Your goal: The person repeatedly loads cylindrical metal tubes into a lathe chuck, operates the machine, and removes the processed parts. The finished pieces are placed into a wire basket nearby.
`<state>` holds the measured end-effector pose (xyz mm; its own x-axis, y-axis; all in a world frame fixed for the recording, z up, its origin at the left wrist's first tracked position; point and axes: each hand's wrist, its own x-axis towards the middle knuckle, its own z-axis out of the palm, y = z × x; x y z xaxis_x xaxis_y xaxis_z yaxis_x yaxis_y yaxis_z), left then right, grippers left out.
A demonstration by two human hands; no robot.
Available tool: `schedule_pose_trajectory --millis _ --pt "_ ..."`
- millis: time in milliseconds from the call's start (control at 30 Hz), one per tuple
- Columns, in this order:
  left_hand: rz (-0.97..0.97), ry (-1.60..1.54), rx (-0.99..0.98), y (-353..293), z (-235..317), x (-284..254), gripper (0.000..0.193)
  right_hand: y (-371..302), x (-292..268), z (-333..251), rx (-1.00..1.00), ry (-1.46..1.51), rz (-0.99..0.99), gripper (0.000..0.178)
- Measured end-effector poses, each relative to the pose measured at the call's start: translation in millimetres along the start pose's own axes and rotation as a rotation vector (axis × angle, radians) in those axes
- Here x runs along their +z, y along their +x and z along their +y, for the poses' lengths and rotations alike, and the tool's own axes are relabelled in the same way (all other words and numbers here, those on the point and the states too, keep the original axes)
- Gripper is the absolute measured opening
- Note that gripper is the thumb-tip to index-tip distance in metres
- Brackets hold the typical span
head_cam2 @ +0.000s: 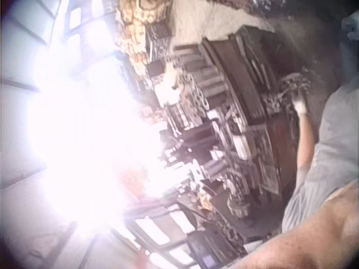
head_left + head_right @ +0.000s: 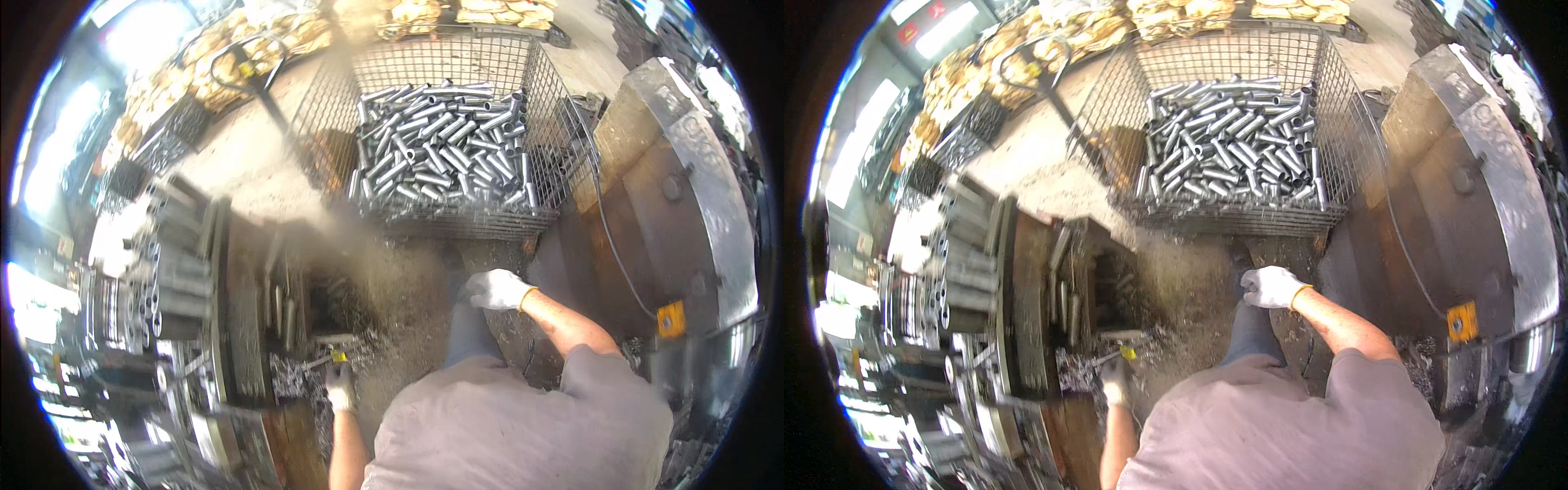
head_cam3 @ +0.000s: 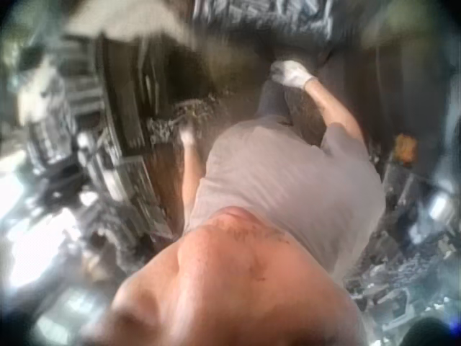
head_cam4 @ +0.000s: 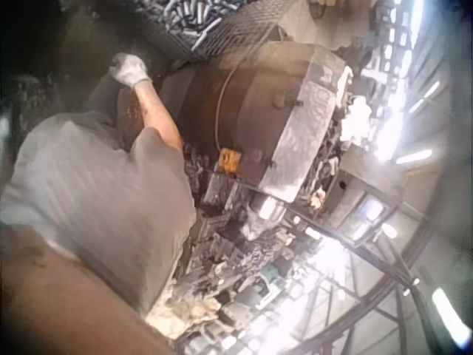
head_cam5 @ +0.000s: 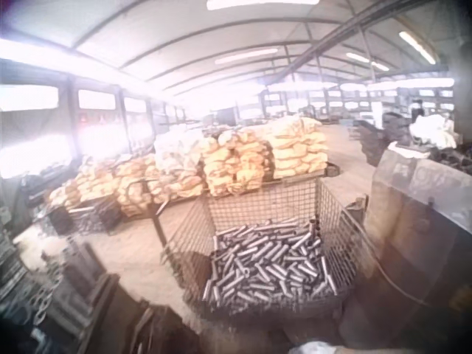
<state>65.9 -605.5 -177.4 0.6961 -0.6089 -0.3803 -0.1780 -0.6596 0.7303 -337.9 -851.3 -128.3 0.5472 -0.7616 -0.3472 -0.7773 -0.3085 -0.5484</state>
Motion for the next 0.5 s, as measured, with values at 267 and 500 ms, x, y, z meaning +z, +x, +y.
schedule_pose_trajectory --millis 267,500 --pt "0.512 1.076 0.718 363.3 421.5 147.6 0.077 301.4 -84.8 220.8 0.302 -0.319 -0.06 0.031" --pt "0.412 1.208 0.662 642.2 505.7 143.7 0.067 601.8 -178.2 361.5 0.275 -0.847 0.022 0.036"
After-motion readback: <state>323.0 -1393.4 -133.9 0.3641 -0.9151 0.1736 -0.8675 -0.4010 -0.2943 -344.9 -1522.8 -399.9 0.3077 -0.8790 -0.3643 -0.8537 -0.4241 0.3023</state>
